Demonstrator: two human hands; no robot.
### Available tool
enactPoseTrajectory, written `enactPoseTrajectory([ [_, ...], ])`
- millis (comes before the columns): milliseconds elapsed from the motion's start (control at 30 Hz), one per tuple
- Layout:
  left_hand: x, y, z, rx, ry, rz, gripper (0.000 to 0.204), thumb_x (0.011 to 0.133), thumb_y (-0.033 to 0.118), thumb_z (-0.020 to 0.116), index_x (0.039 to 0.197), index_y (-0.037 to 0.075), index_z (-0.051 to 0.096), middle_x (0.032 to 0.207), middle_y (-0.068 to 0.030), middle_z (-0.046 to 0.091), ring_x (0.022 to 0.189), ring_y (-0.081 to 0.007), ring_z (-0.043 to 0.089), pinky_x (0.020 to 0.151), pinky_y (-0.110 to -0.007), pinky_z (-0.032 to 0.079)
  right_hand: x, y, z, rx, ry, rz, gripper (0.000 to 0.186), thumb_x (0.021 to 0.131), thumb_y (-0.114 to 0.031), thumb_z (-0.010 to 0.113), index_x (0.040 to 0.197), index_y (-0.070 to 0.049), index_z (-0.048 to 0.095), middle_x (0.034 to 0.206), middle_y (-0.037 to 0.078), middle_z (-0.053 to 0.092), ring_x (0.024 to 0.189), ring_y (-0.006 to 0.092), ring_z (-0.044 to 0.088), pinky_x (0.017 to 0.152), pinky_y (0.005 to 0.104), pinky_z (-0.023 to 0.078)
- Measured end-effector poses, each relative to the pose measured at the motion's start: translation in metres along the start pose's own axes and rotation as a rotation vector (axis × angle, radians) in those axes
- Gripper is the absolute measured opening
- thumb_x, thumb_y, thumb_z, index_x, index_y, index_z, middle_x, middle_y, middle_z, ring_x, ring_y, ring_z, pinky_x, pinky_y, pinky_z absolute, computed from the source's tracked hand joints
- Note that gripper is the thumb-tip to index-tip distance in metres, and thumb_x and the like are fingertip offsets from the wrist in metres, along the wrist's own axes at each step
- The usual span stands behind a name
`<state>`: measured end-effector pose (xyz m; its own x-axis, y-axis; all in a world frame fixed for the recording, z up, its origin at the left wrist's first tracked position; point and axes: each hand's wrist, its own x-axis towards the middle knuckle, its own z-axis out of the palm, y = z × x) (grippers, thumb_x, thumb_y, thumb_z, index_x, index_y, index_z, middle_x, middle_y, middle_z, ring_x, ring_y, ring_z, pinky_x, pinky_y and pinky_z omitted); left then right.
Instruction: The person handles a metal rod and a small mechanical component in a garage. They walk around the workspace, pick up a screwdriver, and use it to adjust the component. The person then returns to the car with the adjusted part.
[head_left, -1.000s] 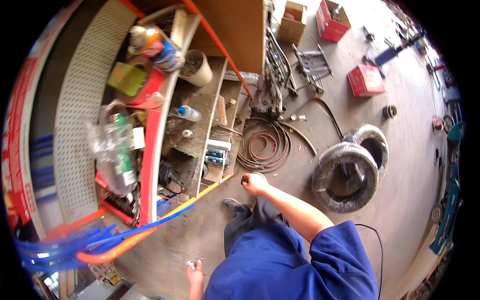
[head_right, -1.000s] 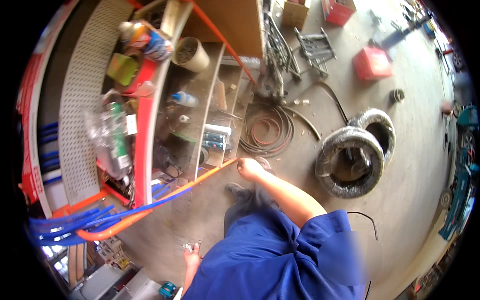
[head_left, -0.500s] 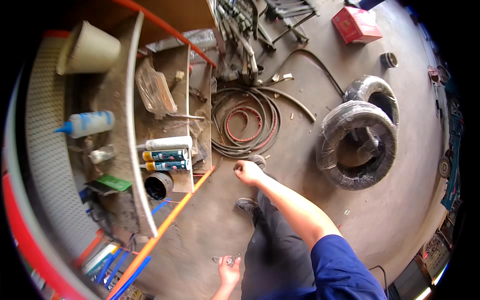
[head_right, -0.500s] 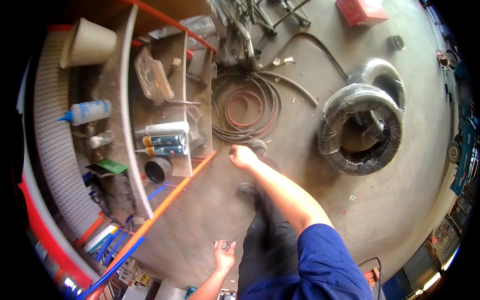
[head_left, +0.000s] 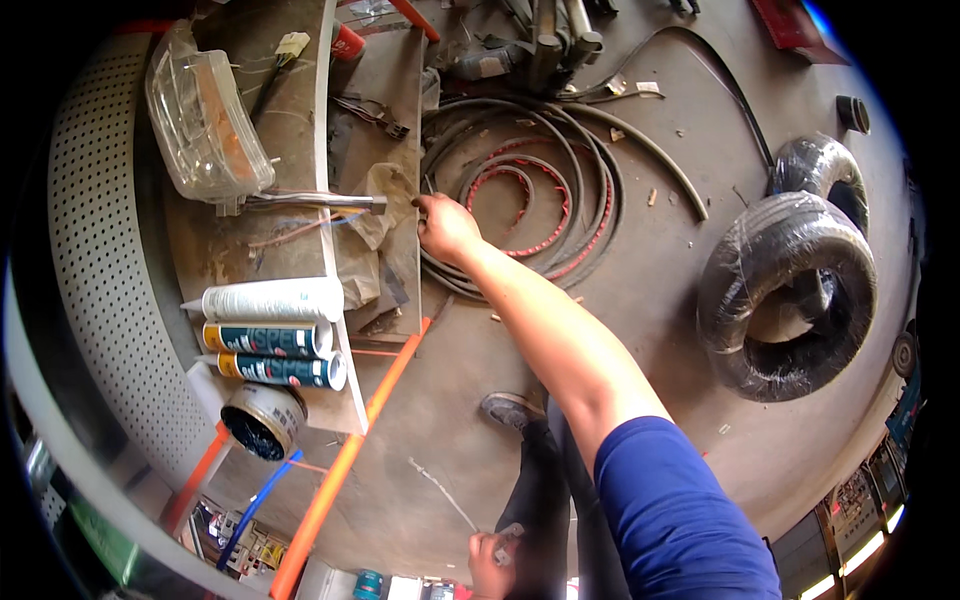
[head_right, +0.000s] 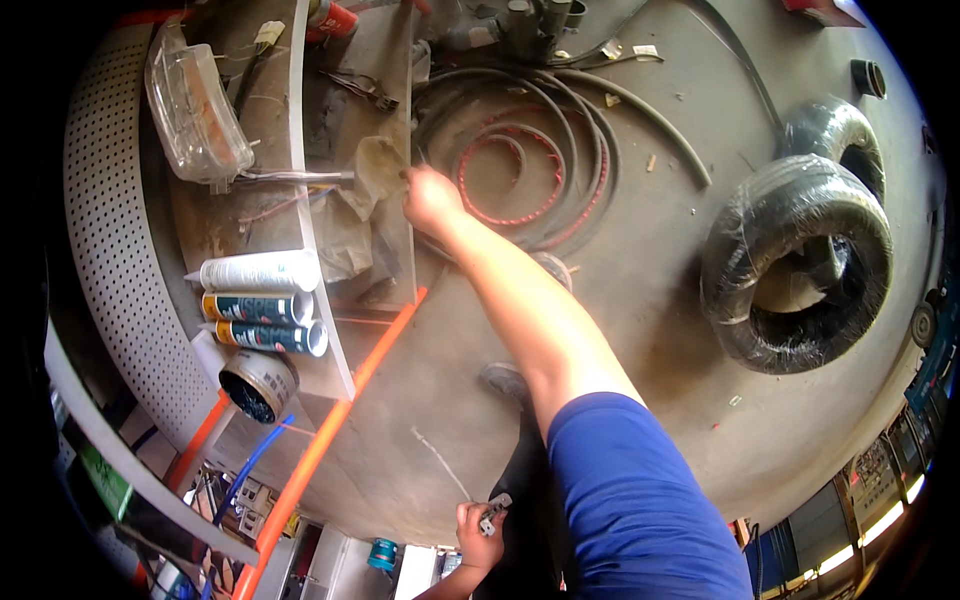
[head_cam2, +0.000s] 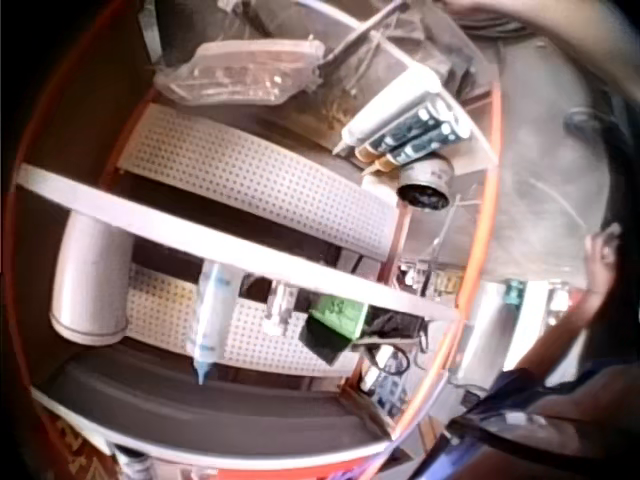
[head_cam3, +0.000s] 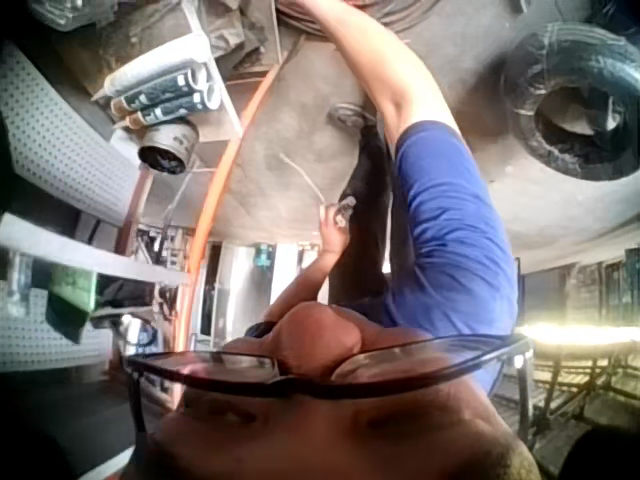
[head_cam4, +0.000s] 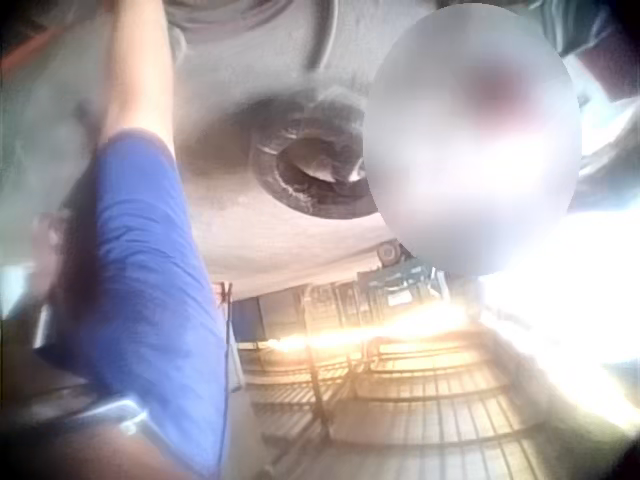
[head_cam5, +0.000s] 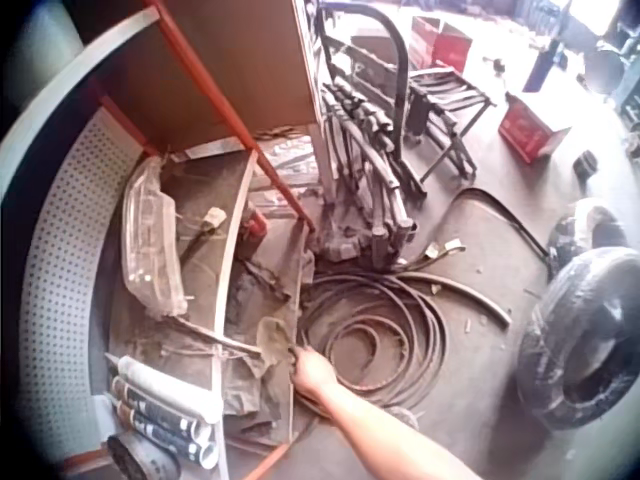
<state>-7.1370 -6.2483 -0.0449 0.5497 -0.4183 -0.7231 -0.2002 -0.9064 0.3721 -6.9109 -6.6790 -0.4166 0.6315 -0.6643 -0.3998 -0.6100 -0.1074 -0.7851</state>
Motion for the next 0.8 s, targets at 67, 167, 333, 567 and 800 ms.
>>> enactPoseTrajectory([
  [67, 0.014, 0.012, -0.005, 0.010, -0.022, -0.033, 0.029, 0.085, 0.011, 0.088, 0.105, 0.007, 0.067, 0.107, -0.0148, 0.062, 0.099, -0.0393, 0.066, 0.083, -0.048, 0.056, 0.024, -0.003, 0.009, -0.041, 0.048, 0.013, 0.041, 0.087, -0.010, 0.069, 0.128, -0.005, 0.070, 0.125, 0.020, 0.069, 0.114, 0.0407, 0.070, 0.099, 0.0501, 0.057],
  [167, 0.026, 0.013, -0.009, 0.058, -0.055, -0.055, 0.029, 0.084, 0.011, 0.089, 0.104, 0.008, 0.068, 0.108, -0.0143, 0.063, 0.100, -0.0389, 0.066, 0.083, -0.048, 0.056, 0.043, -0.007, 0.027, -0.108, 0.057, 0.033, 0.033, 0.085, -0.007, 0.070, 0.118, -0.005, 0.070, 0.121, 0.018, 0.067, 0.106, 0.0398, 0.072, 0.092, 0.0490, 0.059],
  [333, 0.038, 0.018, -0.015, 0.070, -0.056, -0.024, 0.028, 0.084, 0.011, 0.088, 0.104, 0.007, 0.068, 0.108, -0.0157, 0.063, 0.102, -0.0391, 0.065, 0.083, -0.047, 0.056, 0.026, -0.013, 0.052, -0.024, 0.066, -0.186, 0.019, 0.085, -0.008, 0.068, 0.104, -0.009, 0.070, 0.118, 0.018, 0.065, 0.098, 0.0400, 0.071, 0.083, 0.0515, 0.058],
  [567, 0.047, 0.021, -0.024, -0.008, -0.080, -0.058, 0.025, 0.086, 0.010, 0.087, 0.102, 0.006, 0.068, 0.109, -0.0159, 0.062, 0.098, -0.0392, 0.066, 0.082, -0.047, 0.056, 0.025, 0.005, 0.046, -0.229, -0.007, -0.245, 0.020, 0.089, -0.004, 0.065, 0.109, -0.007, 0.067, 0.116, 0.015, 0.066, 0.090, 0.0395, 0.073, 0.078, 0.0523, 0.060],
  [800, 0.047, 0.019, -0.030, 0.012, -0.085, -0.083, 0.025, 0.086, 0.010, 0.088, 0.102, 0.007, 0.069, 0.109, -0.0153, 0.061, 0.097, -0.0386, 0.067, 0.082, -0.046, 0.055, 0.035, 0.011, 0.048, -0.268, 0.042, -0.192, 0.022, 0.090, -0.006, 0.065, 0.113, -0.008, 0.066, 0.115, 0.016, 0.068, 0.095, 0.0366, 0.075, 0.078, 0.0494, 0.061],
])
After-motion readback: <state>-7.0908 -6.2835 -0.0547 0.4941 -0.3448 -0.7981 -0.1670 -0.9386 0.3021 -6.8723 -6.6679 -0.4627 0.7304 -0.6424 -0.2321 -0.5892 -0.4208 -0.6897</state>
